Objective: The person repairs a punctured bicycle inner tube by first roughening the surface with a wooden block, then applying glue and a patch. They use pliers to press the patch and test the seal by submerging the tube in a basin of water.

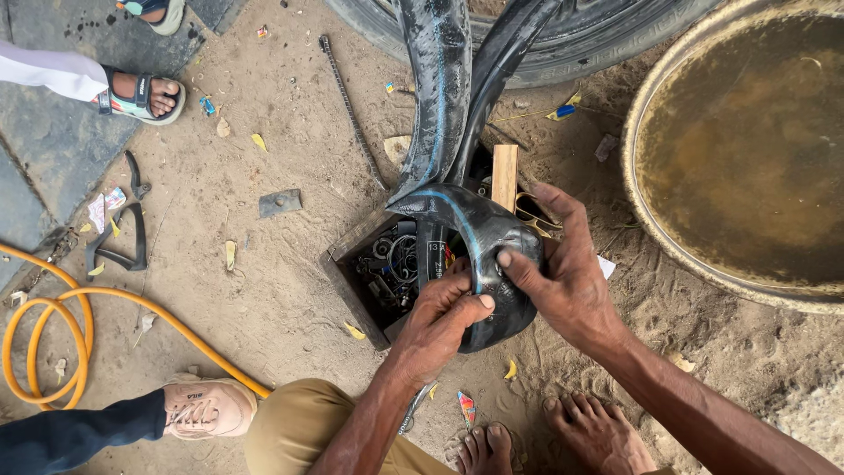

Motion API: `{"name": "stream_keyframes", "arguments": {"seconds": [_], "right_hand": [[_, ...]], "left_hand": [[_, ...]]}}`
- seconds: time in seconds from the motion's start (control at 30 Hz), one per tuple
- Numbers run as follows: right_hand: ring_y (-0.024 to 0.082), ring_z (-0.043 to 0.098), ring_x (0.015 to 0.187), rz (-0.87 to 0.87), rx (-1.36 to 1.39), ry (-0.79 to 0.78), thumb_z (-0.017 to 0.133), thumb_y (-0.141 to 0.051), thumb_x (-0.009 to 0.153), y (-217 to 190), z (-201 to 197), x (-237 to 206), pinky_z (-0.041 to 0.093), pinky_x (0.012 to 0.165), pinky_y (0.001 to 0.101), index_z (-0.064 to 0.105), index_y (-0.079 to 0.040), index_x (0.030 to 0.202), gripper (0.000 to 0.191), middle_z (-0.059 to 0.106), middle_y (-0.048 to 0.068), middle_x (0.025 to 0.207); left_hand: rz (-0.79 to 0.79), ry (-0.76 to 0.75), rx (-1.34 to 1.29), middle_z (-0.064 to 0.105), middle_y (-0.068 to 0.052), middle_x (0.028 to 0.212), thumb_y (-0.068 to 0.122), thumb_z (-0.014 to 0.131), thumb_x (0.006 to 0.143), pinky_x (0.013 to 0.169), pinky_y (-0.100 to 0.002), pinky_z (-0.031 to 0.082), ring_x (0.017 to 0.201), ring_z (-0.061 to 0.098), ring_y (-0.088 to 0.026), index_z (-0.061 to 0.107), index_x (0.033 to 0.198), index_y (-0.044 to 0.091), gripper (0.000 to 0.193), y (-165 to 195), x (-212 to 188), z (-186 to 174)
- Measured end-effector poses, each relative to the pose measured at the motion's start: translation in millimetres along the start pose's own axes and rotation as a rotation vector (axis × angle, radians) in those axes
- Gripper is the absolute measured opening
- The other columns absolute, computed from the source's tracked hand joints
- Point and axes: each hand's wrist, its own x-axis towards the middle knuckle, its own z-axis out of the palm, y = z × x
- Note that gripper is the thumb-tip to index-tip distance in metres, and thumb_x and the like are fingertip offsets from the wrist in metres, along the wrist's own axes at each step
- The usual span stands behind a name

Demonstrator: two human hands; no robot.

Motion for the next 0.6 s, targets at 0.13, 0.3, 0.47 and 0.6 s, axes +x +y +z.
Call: {"name": "stream_keyframes", "arguments": {"seconds": [0.13, 0.3, 0.47, 0.6], "right_hand": [[0.025, 0.072, 0.106, -0.333, 0.044, -0.154, 0.074, -0.021, 0.09, 0, -3, -1, 0.063, 0.081, 0.0364, 0.013, -0.009, 0.157, 0.092, 0.057, 0.028, 0.125], [0.023, 0.067, 0.106, -0.101, 0.391, -0.27, 0.07, -0.016, 0.091, 1, -11, 0, 0.056, 0.099, 0.0449, 0.012, -0.015, 0.162, 0.092, 0.067, 0.023, 0.12], [0.023, 0.066, 0.114, -0.143, 0.312, -0.271, 0.067, -0.02, 0.094, 5, -15, 2, 0.055, 0.104, 0.0486, 0.012, -0.013, 0.162, 0.088, 0.059, 0.013, 0.136], [0.026, 0.07, 0.114, -0.054, 0.323, -0.304, 0.067, -0.024, 0.09, 8, -13, 2, 0.053, 0.101, 0.0495, 0.008, -0.016, 0.16, 0.092, 0.071, 0.024, 0.12]], "left_hand": [[0.048, 0.014, -0.115, 0.063, -0.001, 0.097, 0.016, 0.061, 0.092, 0.09, -0.034, 0.05, 0.093, 0.058, -0.012, 0.072, 0.104, 0.002, 0.022, -8, 0, -2], [0.022, 0.016, -0.375, 0.073, -0.007, 0.1, 0.01, 0.059, 0.089, 0.091, -0.032, 0.051, 0.092, 0.064, -0.015, 0.073, 0.111, 0.0, 0.029, -5, 1, -8], [0.049, 0.034, -0.324, 0.072, -0.007, 0.102, 0.012, 0.06, 0.086, 0.092, -0.032, 0.053, 0.092, 0.065, -0.013, 0.069, 0.118, -0.003, 0.036, 8, -1, -6], [0.07, 0.15, -0.103, 0.072, -0.003, 0.093, 0.023, 0.068, 0.087, 0.08, -0.034, 0.061, 0.085, 0.068, -0.011, 0.068, 0.114, 0.001, 0.035, 15, 0, 1]]}}
